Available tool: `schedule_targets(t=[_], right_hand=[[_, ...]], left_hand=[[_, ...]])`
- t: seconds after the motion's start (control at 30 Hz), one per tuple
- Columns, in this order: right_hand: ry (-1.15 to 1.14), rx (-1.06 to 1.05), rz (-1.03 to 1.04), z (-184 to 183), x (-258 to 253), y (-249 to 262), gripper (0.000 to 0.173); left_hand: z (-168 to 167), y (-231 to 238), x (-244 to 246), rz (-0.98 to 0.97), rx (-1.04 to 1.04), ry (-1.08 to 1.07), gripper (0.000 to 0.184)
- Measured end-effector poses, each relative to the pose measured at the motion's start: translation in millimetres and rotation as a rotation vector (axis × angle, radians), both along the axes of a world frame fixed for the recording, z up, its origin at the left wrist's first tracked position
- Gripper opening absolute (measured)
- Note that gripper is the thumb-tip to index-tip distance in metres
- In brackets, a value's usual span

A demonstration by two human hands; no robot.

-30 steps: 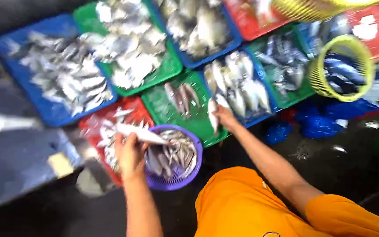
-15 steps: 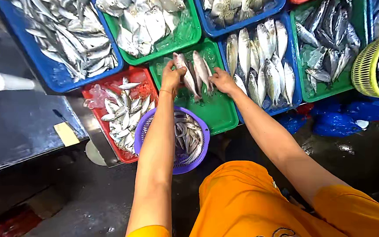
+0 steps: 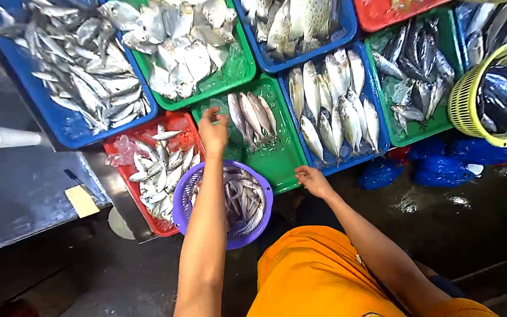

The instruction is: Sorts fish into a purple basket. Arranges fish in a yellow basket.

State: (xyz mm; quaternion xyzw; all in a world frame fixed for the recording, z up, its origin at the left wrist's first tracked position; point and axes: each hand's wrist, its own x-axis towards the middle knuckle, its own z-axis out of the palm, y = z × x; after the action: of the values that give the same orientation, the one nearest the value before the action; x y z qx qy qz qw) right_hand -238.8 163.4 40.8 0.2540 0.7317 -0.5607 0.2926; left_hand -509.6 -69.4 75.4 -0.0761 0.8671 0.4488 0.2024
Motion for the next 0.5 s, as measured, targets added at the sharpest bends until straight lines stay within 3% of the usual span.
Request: schedule_targets(t=[0.13,0.3,0.4,0.5], right_hand=[[0.160,0.088,0.049,23,-15,0,0.031],[0.347,0.115,0.092,62,-46,-31,0.029],[0.365,0.125,0.315,87,-46,-74,0.030],[0.328,0.288,0.522,90,-40,-127,0.038]], left_hand=[[46,-77,72,0.073,0.069,0.199,0.042],[72,-175,186,0.254,-0.051,0.267,0.037],[65,-204,238,0.285,-0.198,0.240,0.040],[31,-221,255,0.416,-0.199,0.247,0.049]])
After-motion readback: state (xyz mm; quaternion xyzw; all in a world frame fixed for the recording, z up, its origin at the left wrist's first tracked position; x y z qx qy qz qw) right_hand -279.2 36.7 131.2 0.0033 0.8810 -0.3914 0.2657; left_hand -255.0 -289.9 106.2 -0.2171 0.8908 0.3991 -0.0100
